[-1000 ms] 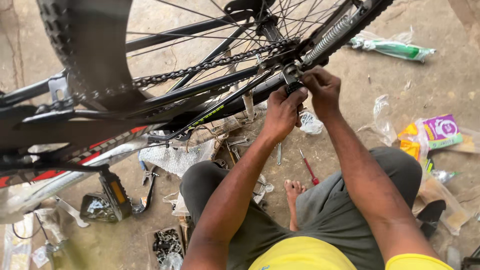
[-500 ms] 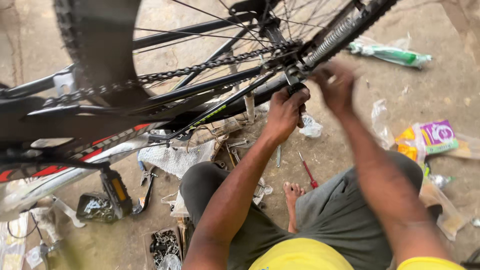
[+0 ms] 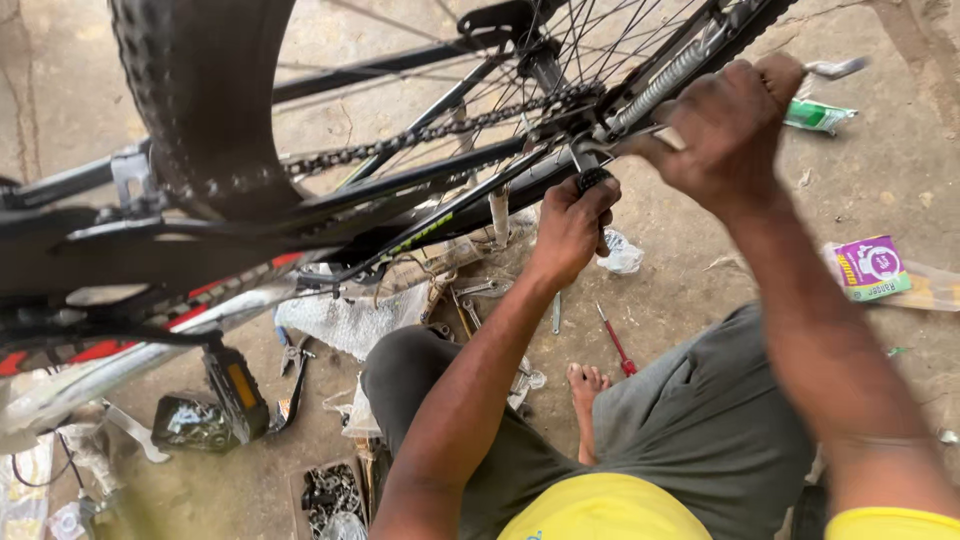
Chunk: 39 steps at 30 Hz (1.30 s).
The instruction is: The person is repairing a bicycle's rear derailleur and chain. They use a screwdriver to adjust the derailleur, a wrench to tighten bolts, and their hands to manipulate the chain and test the movement of the gears.
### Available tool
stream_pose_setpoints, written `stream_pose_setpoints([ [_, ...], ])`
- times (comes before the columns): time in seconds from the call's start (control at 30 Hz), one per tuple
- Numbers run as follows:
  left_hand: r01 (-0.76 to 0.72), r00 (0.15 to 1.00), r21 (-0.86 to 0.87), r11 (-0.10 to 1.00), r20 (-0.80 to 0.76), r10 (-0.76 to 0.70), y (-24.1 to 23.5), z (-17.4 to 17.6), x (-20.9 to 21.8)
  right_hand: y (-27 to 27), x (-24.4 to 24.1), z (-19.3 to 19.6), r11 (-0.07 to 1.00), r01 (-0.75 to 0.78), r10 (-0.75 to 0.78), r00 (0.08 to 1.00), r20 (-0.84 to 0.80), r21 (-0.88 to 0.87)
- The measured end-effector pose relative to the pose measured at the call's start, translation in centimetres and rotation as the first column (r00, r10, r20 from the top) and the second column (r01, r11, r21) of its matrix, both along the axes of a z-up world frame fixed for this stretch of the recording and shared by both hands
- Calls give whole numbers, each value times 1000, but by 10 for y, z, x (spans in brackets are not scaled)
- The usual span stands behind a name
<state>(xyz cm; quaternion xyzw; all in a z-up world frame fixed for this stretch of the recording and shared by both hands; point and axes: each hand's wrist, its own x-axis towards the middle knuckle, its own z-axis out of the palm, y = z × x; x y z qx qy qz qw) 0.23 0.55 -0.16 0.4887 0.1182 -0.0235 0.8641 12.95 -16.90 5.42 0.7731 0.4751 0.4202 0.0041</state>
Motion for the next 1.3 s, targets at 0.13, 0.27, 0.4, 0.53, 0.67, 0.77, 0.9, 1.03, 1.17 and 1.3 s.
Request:
stream_pose_setpoints([
  [0.13, 4, 998, -1, 1000, 59, -3, 0, 0, -3, 33, -33, -73, 801, 204, 246, 745, -620, 563],
  [0.27, 11, 1000, 36, 999, -8, -10, -4, -2, -3, 8, -37, -62, 856, 202, 261, 627, -734, 477],
  [0.4, -17, 1000, 19, 1000, 12, 16, -2, 0, -5, -5, -29, -13, 984, 79, 10, 870, -493, 159],
  [0.53, -43, 999, 16, 999, 7, 43, -3, -7, -4, -2, -37, 43, 993, 9, -29, 984, -173, -117],
  [0.67, -5, 1000, 4, 1000, -7, 5, -3, -7, -5, 24, -48, 61, 981, 76, -79, 997, -9, -179],
  [0.77, 18, 1000, -12, 1000, 18, -18, 2, -5, -1, 21, -40, 54, 996, 16, -21, 998, -52, -90],
  [0.9, 42, 999, -28, 999, -7, -42, 5, -4, -3, 19, -20, -8, 992, 52, -24, 971, -239, 111],
  [1.03, 78, 995, 57, 995, -67, -74, 11, -3, 2, 27, -13, -48, 932, 63, 55, 949, -311, 358],
  [1.17, 98, 995, 12, 995, 19, -99, 14, -8, 7, 27, -6, -55, 918, 34, 93, 950, -297, 395],
  [1.3, 129, 990, 61, 990, 41, -132, 20, -5, 11, 32, 4, -60, 907, 24, 89, 965, -247, 420],
])
